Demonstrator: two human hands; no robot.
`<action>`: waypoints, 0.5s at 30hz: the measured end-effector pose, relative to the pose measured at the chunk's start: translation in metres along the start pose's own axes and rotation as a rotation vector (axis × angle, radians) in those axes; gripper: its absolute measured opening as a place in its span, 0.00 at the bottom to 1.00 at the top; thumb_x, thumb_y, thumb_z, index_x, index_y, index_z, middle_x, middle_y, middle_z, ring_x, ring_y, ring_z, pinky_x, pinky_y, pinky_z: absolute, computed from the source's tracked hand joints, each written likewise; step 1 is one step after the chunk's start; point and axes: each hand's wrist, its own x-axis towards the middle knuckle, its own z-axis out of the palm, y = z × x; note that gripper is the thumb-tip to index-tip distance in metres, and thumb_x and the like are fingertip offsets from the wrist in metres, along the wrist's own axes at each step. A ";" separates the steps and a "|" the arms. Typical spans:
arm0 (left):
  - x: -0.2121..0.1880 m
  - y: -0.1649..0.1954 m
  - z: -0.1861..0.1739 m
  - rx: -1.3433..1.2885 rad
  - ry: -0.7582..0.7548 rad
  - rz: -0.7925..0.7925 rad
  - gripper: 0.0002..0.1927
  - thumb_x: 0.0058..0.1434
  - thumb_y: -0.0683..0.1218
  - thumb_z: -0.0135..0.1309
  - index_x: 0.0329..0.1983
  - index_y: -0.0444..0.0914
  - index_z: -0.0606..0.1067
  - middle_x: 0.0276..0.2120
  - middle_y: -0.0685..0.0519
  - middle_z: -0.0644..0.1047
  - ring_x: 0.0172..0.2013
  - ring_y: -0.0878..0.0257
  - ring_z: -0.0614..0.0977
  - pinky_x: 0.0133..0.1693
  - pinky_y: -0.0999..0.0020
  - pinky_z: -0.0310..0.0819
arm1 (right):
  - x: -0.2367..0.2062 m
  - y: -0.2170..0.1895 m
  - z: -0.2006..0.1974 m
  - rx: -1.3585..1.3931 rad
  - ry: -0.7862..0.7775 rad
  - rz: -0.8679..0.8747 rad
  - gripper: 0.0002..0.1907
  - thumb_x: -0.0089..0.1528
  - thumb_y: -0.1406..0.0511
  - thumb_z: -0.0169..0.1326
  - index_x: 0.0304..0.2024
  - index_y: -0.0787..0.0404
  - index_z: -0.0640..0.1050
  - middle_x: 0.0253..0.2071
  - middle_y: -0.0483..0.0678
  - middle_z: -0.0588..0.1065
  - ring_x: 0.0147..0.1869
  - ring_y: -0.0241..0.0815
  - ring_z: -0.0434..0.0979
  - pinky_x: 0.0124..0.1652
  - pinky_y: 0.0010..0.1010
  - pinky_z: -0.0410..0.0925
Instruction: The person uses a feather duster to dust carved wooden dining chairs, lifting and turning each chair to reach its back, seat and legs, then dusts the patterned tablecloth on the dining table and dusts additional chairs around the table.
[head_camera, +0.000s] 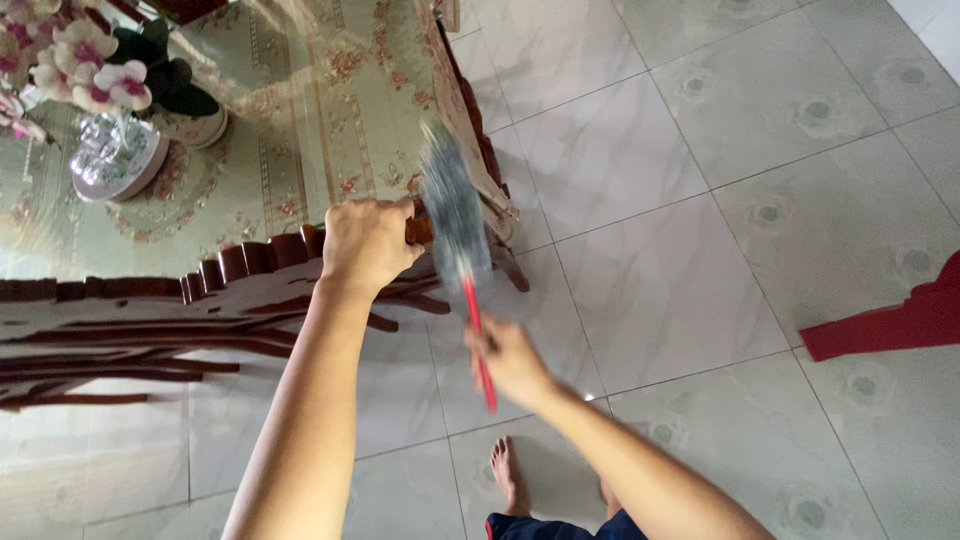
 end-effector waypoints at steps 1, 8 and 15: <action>-0.001 0.000 0.000 0.014 -0.006 -0.008 0.23 0.43 0.58 0.72 0.38 0.45 0.81 0.27 0.52 0.82 0.33 0.54 0.84 0.33 0.55 0.76 | 0.017 -0.012 -0.002 0.119 0.052 0.047 0.09 0.70 0.63 0.49 0.40 0.62 0.74 0.21 0.43 0.70 0.20 0.33 0.69 0.21 0.31 0.67; -0.011 0.008 -0.003 0.021 0.042 0.008 0.23 0.42 0.59 0.71 0.38 0.45 0.81 0.29 0.52 0.82 0.36 0.54 0.84 0.35 0.55 0.77 | -0.018 0.025 -0.019 -0.191 0.006 -0.110 0.12 0.74 0.61 0.47 0.44 0.63 0.76 0.17 0.42 0.67 0.17 0.31 0.65 0.18 0.28 0.60; -0.035 0.024 -0.011 -0.034 0.004 -0.031 0.21 0.45 0.55 0.71 0.38 0.41 0.79 0.33 0.53 0.82 0.40 0.55 0.84 0.38 0.56 0.77 | -0.019 0.058 -0.081 -0.456 0.255 -0.181 0.17 0.70 0.61 0.49 0.58 0.56 0.80 0.20 0.43 0.63 0.25 0.30 0.61 0.26 0.29 0.60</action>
